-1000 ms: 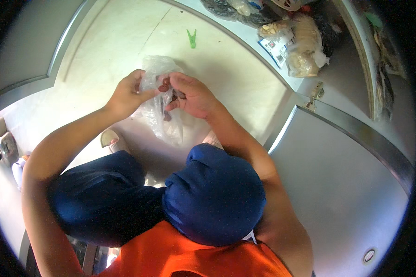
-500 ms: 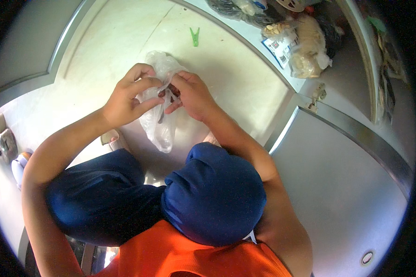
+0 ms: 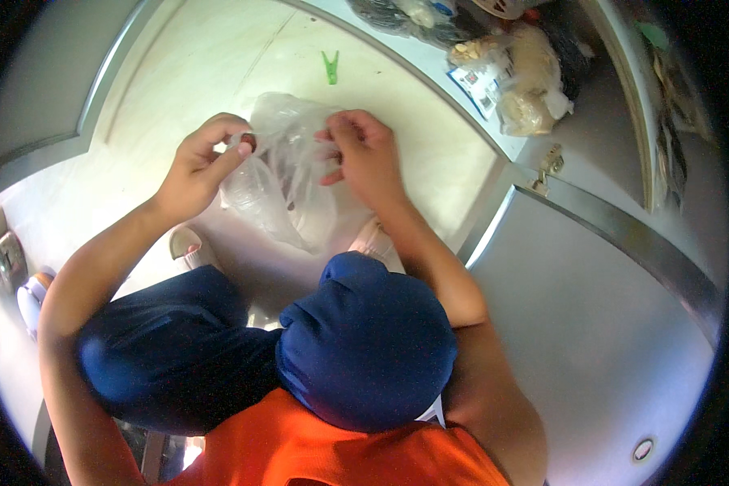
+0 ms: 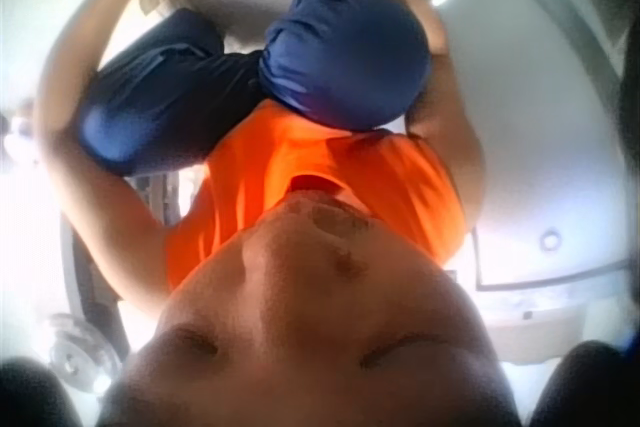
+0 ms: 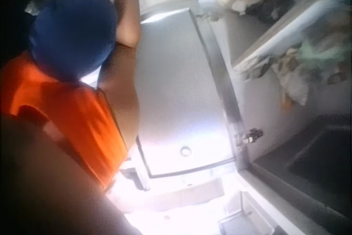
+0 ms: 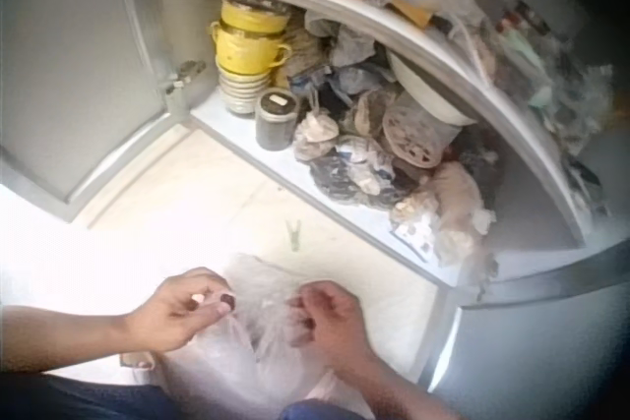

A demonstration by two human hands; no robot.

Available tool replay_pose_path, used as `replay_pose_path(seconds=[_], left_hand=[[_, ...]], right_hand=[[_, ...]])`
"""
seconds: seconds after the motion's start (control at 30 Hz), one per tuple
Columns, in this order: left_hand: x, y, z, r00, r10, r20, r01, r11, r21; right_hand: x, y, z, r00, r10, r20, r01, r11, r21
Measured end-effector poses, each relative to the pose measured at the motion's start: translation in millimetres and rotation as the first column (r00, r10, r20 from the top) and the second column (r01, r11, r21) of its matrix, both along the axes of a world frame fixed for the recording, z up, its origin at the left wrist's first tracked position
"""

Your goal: The person opens a plastic bag and pours its contents into a pot on the stove. They then open a cabinet, search through items, and retrieve a plastic bag containing a green clip, which they open and close.

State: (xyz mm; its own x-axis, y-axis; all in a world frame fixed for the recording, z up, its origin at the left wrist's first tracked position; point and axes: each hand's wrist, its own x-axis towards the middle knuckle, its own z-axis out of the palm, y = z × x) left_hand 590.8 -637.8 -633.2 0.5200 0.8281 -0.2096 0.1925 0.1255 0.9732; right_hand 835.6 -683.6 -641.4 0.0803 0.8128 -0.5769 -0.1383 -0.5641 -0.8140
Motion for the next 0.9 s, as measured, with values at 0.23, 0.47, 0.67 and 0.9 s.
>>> replay_pose_path(seconds=[0.23,0.47,0.67,0.9], left_hand=[[-2.4,4.9,-0.6,0.995,0.051,-0.082,-0.061,0.991,-0.119],[-23.0,14.7,-2.2,0.968,0.236,-0.080,-0.243,0.966,-0.089],[-34.2,25.7,2.5,0.941,0.338,-0.023,-0.337,0.941,0.037],[-17.0,19.3,12.0,0.974,0.225,-0.012,-0.226,0.970,-0.086]], right_hand=[[47.2,5.3,11.2,0.985,-0.117,0.129,0.110,0.992,0.063],[57.9,8.3,3.0,0.935,-0.348,-0.071,0.344,0.937,-0.058],[58.5,20.3,12.1,0.936,-0.343,0.075,0.337,0.938,0.085],[-27.7,41.3,31.3,0.922,0.229,-0.313,-0.191,0.970,0.147]])
